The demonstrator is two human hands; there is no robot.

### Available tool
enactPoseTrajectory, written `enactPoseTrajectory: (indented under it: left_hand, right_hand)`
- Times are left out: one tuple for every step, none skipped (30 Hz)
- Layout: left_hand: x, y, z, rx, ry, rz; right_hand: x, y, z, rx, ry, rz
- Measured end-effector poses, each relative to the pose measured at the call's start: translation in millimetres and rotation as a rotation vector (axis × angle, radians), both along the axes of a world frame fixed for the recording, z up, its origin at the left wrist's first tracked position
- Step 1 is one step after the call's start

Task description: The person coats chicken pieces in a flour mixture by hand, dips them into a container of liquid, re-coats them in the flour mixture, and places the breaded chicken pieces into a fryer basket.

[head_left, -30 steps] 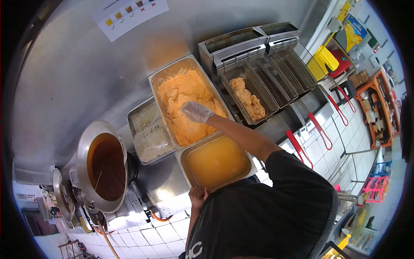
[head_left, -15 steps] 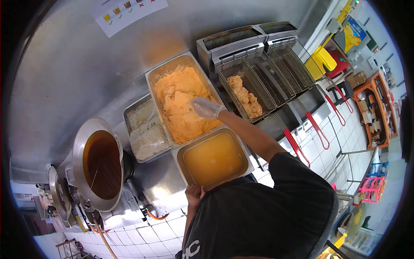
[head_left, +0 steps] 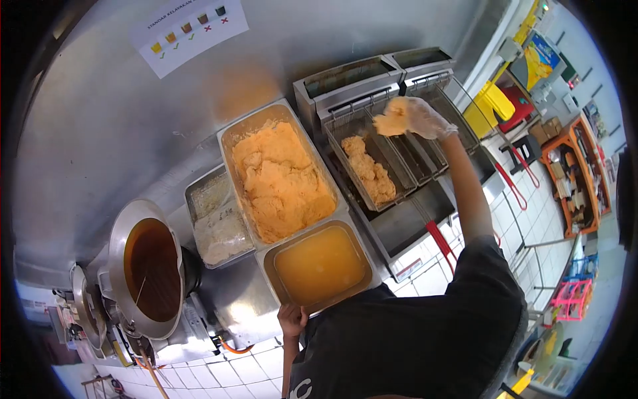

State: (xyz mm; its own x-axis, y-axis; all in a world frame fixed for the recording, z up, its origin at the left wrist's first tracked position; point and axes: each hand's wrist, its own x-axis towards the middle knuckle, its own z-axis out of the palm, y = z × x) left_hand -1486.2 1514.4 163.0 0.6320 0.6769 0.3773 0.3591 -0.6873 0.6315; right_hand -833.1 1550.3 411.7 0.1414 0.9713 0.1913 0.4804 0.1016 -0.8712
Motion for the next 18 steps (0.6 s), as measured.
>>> enactPoseTrajectory:
  left_hand:
    - [1, -1, 1, 0.002, 0.014, 0.000]
    - [3, -1, 3, 0.004, 0.031, 0.000]
    - [3, -2, 5, 0.004, 0.054, 0.011]
    - [5, -3, 3, 0.007, 0.052, 0.023]
    - [7, -3, 1, 0.014, 0.049, 0.027]
    - [6, -4, 0, 0.021, 0.049, 0.028]
    - [7, -5, 1, 0.017, 0.072, 0.043]
    - [11, -4, 3, 0.017, 0.074, 0.046]
    - [12, -5, 5, 0.015, 0.097, 0.055]
    - [11, -8, 8, 0.011, 0.124, 0.065]
    - [11, -9, 8, 0.005, 0.135, 0.075]
    - [13, -8, 7, 0.009, 0.104, 0.079]
    - [13, -8, 5, 0.009, 0.075, 0.089]
    - [13, -7, 3, 0.006, 0.078, 0.079]
    - [10, -8, 0, 0.000, 0.085, 0.078]
    - [10, -8, 5, -0.017, 0.102, 0.076]
    - [10, -8, 9, -0.007, 0.107, 0.081]
    - [9, -7, 11, 0.001, 0.098, 0.066]
  right_hand:
    - [13, -4, 7, -0.099, -0.326, -0.067]
    - [27, -6, 10, -0.192, -0.650, -0.137]
    - [39, -2, 6, -0.185, -0.653, -0.124]
    - [54, 3, -9, -0.324, -0.648, -0.138]
    - [70, 9, -27, -0.463, -0.640, -0.154]
    - [87, 15, -51, -0.459, -0.639, -0.147]
    - [109, 25, -81, -0.448, -0.821, -0.173]
    - [134, 36, -116, -0.436, -1.002, -0.201]
    - [150, 46, -141, -0.492, -1.367, -0.010]
    - [165, 57, -166, -0.462, -1.720, 0.198]
    - [147, 68, -159, -0.451, -1.603, -0.094]
    - [128, 83, -147, -0.430, -1.467, -0.371]
    - [96, 82, -119, -0.150, -1.178, -0.473]
    - [79, 91, -109, -0.106, -1.110, -0.476]
    - [61, 93, -97, -0.131, -1.031, -0.472]
    - [38, 98, -87, -0.154, -0.952, -0.461]
    - [11, 107, -82, -0.140, -0.942, -0.415]
    - [-18, 110, -78, -0.102, -0.818, -0.295]
